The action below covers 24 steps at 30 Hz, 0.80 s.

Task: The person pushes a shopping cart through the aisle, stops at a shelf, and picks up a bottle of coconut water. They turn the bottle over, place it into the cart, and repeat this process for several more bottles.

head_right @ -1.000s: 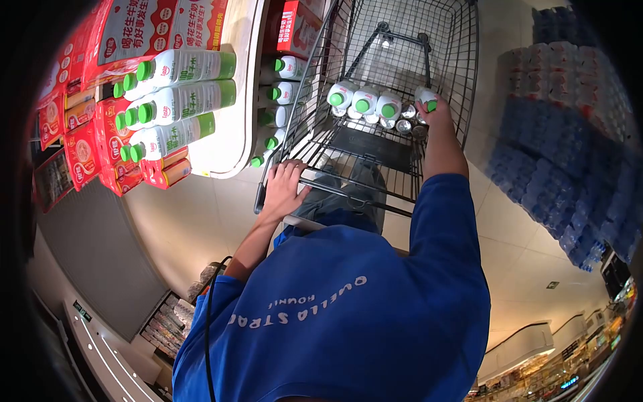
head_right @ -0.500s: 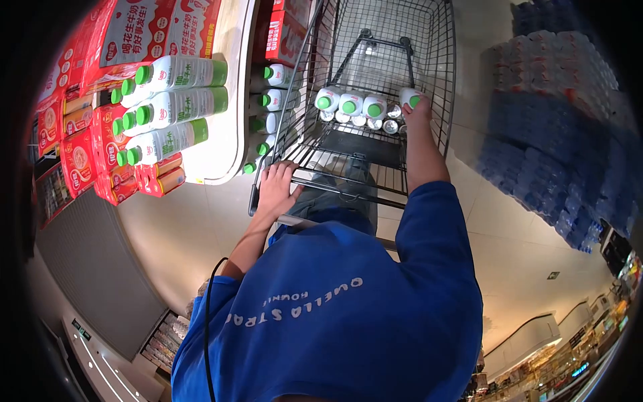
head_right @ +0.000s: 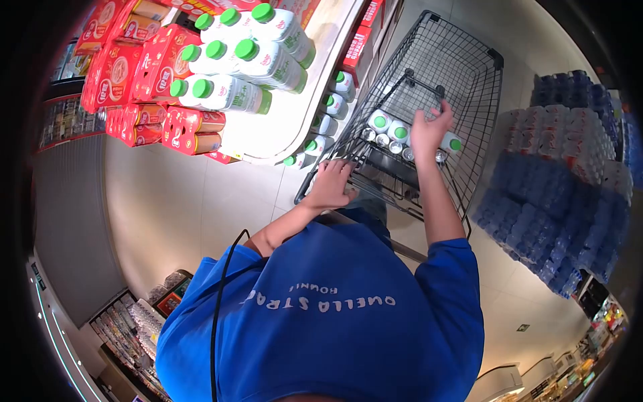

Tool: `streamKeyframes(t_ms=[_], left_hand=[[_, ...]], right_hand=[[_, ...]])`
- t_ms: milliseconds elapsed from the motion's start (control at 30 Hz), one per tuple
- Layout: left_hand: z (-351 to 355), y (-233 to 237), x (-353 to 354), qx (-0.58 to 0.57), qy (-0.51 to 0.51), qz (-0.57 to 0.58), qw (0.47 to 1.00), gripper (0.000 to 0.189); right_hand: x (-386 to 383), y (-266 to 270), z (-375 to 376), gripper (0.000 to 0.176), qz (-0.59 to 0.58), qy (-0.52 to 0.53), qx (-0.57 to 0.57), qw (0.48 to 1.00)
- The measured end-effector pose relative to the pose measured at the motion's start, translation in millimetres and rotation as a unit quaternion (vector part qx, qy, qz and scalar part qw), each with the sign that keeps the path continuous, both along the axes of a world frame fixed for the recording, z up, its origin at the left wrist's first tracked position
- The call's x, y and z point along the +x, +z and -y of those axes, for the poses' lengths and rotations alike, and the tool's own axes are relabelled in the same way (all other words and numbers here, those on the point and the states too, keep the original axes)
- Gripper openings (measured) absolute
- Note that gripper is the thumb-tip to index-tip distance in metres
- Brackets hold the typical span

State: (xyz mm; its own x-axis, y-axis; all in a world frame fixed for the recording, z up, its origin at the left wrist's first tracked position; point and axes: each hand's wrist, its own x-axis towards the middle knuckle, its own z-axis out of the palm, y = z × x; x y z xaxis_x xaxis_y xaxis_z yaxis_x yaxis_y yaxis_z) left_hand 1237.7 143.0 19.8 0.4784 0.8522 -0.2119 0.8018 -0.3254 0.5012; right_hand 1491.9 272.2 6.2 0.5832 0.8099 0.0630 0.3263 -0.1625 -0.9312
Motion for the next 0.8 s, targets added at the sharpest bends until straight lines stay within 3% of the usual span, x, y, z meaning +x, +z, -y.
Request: streamKeyframes(t_ms=[67, 133, 233, 300, 500, 600, 700, 800], left_hand=[[0.2, -4.6, -5.9, 0.012, 0.015, 0.057, 0.998, 0.068], [3.1, -23.2, -10.5, 0.019, 0.039, 0.127, 0.991, 0.066], [2.2, -16.7, -22.7, 0.014, 0.059, 0.259, 0.964, 0.052], [2.3, -5.2, -41.4, -0.062, 0.017, 0.318, 0.946, 0.047], [5.9, 25.1, -121.4, -0.019, 0.134, 0.375, 0.917, 0.028], [8.7, 17.2, -151.4, -0.043, 0.213, 0.441, 0.871, 0.022], [7.0, -18.0, -169.1, -0.164, 0.332, 0.544, 0.753, 0.019], [-3.3, -33.5, -196.6, -0.233, 0.391, 0.618, 0.641, 0.029]], right_hand=[[-58.3, 52.3, -0.9, 0.063, 0.062, 0.126, 0.041, 0.989], [-124.6, 101.5, 0.6, 0.055, 0.039, 0.258, 0.097, 0.961], [-208.0, 156.8, -8.3, 0.036, 0.128, 0.42, 0.14, 0.888], [-255.3, 175.2, -22.4, 0.038, 0.235, 0.444, 0.21, 0.839], [-345.6, 211.5, -65.3, 0.039, 0.466, 0.452, 0.086, 0.756], [-349.6, 202.6, -79.7, 0.039, 0.445, 0.488, 0.105, 0.743], [-350.4, 199.0, -72.2, 0.034, 0.405, 0.503, 0.144, 0.75], [-347.7, 200.2, -51.5, 0.028, 0.404, 0.482, 0.193, 0.753]])
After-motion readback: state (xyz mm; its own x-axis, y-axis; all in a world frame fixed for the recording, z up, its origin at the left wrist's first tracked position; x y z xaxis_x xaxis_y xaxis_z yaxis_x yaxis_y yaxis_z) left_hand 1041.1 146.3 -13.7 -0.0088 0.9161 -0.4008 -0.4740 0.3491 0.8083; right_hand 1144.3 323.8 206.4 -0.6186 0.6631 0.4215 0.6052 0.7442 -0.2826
